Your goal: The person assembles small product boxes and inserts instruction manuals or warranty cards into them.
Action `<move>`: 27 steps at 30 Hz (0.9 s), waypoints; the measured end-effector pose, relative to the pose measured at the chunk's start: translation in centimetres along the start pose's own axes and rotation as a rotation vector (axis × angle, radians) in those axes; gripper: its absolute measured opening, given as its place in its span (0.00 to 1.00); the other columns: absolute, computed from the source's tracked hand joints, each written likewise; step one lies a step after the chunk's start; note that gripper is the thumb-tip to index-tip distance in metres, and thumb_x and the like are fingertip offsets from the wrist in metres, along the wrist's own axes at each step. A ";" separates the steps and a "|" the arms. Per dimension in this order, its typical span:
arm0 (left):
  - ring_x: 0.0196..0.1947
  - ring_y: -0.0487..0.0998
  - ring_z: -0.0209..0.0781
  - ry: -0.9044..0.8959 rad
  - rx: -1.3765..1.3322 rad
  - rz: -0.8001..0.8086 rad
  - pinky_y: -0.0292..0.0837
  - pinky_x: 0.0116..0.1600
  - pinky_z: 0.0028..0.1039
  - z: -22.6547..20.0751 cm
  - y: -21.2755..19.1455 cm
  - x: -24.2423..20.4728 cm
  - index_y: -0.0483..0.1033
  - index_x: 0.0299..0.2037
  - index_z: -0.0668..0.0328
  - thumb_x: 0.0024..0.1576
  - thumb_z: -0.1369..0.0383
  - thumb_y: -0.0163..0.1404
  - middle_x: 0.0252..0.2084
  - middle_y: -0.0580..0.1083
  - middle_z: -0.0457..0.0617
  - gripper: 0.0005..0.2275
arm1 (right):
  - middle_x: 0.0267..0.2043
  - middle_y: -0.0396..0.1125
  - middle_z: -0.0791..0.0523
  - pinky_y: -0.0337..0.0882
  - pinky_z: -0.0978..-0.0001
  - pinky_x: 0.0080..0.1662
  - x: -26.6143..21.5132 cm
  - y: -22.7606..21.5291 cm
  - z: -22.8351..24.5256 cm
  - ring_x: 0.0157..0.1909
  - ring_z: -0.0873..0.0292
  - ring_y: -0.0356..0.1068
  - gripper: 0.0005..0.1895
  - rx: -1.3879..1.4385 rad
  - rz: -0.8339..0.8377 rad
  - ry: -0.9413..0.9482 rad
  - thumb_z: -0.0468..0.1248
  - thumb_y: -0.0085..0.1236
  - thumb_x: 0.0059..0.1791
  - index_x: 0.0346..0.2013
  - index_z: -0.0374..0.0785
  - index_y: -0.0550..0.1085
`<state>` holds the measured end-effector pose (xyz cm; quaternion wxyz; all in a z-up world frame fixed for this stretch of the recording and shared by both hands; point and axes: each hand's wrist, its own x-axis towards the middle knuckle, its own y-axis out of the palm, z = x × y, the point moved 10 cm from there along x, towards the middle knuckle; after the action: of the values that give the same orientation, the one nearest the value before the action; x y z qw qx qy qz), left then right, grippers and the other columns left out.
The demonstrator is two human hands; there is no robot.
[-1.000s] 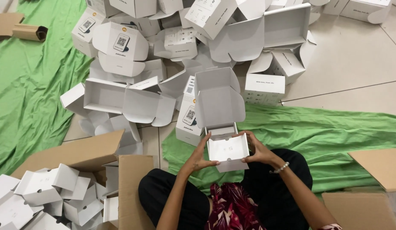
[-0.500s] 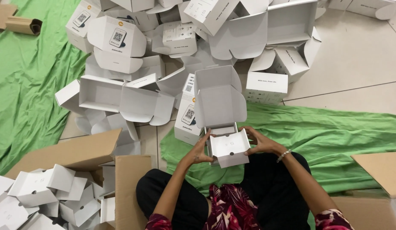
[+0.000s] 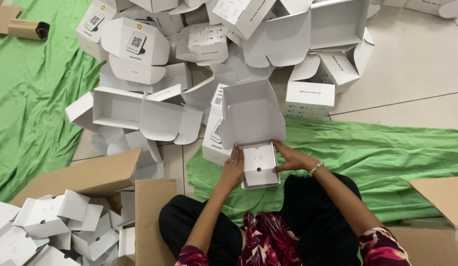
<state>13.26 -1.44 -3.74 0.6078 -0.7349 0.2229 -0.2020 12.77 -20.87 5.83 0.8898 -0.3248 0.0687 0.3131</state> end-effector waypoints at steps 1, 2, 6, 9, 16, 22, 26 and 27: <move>0.82 0.45 0.59 -0.022 0.147 -0.083 0.64 0.70 0.46 1.1 3.0 -0.1 0.31 0.78 0.78 0.58 0.71 0.57 0.83 0.33 0.76 0.47 | 0.76 0.37 0.41 0.53 0.51 0.71 0.4 0.1 -0.5 0.75 0.40 0.46 0.66 -0.069 -0.026 -0.025 0.47 0.75 0.36 0.73 0.41 0.37; 0.82 0.45 0.59 -0.022 0.150 -0.083 0.64 0.70 0.46 0.1 0.0 0.0 0.31 0.78 0.78 0.58 0.71 0.57 0.83 0.33 0.76 0.47 | 0.76 0.37 0.41 0.53 0.51 0.71 0.4 0.4 -0.4 0.75 0.40 0.46 0.66 -0.068 -0.027 -0.026 0.47 0.75 0.36 0.73 0.41 0.37; 0.77 0.35 0.69 -0.117 -0.280 0.377 0.53 0.68 0.63 -2.4 -4.0 -0.4 0.22 0.71 0.76 0.45 0.67 0.60 0.75 0.23 0.71 0.55 | 0.77 0.33 0.39 0.50 0.51 0.72 -0.2 0.2 0.5 0.76 0.38 0.41 0.65 -0.183 -0.134 -0.044 0.46 0.74 0.40 0.75 0.40 0.34; 0.77 0.41 0.69 -0.156 -0.290 0.315 0.59 0.65 0.63 -2.5 -2.8 -0.9 0.22 0.71 0.75 0.44 0.69 0.58 0.75 0.24 0.69 0.55 | 0.77 0.37 0.40 0.54 0.53 0.71 -0.7 0.7 0.3 0.76 0.39 0.45 0.62 -0.187 -0.182 -0.030 0.45 0.73 0.39 0.74 0.41 0.39; 0.48 0.77 0.69 -0.342 -0.252 0.106 0.77 0.46 0.50 -2.7 -1.1 -1.4 0.28 0.72 0.84 0.47 0.81 0.54 0.75 0.26 0.77 0.48 | 0.67 0.56 0.42 0.67 0.53 0.64 -0.3 -1.5 1.9 0.64 0.41 0.65 0.57 -0.115 -0.186 0.060 0.41 0.78 0.31 0.66 0.38 0.51; 0.48 0.76 0.72 -0.353 -0.278 0.045 0.77 0.47 0.49 -3.9 -4.4 -1.4 0.33 0.71 0.82 0.45 0.83 0.54 0.75 0.28 0.79 0.46 | 0.59 0.63 0.40 0.70 0.54 0.60 0.6 -1.4 1.2 0.60 0.39 0.68 0.55 -0.180 -0.159 0.076 0.39 0.77 0.30 0.64 0.38 0.53; 0.48 0.77 0.71 -0.332 -0.210 0.029 0.78 0.46 0.49 -3.7 -3.5 -1.5 0.33 0.71 0.83 0.45 0.84 0.52 0.75 0.29 0.81 0.45 | 0.59 0.63 0.40 0.71 0.54 0.58 1.0 -1.0 1.0 0.58 0.37 0.68 0.55 -0.214 -0.197 0.047 0.38 0.76 0.29 0.64 0.37 0.53; 0.49 0.77 0.72 -0.335 -0.215 -0.029 0.78 0.44 0.49 -3.7 -3.9 -1.6 0.33 0.71 0.81 0.45 0.85 0.51 0.75 0.31 0.79 0.45 | 0.61 0.61 0.40 0.71 0.54 0.57 0.8 -1.1 1.3 0.57 0.37 0.68 0.56 -0.238 -0.218 0.012 0.38 0.77 0.29 0.64 0.35 0.53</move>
<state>10.13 -2.86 0.69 0.5515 -0.8220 0.1284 -0.0608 14.02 -20.29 7.21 0.8735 -0.4351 0.0005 0.2186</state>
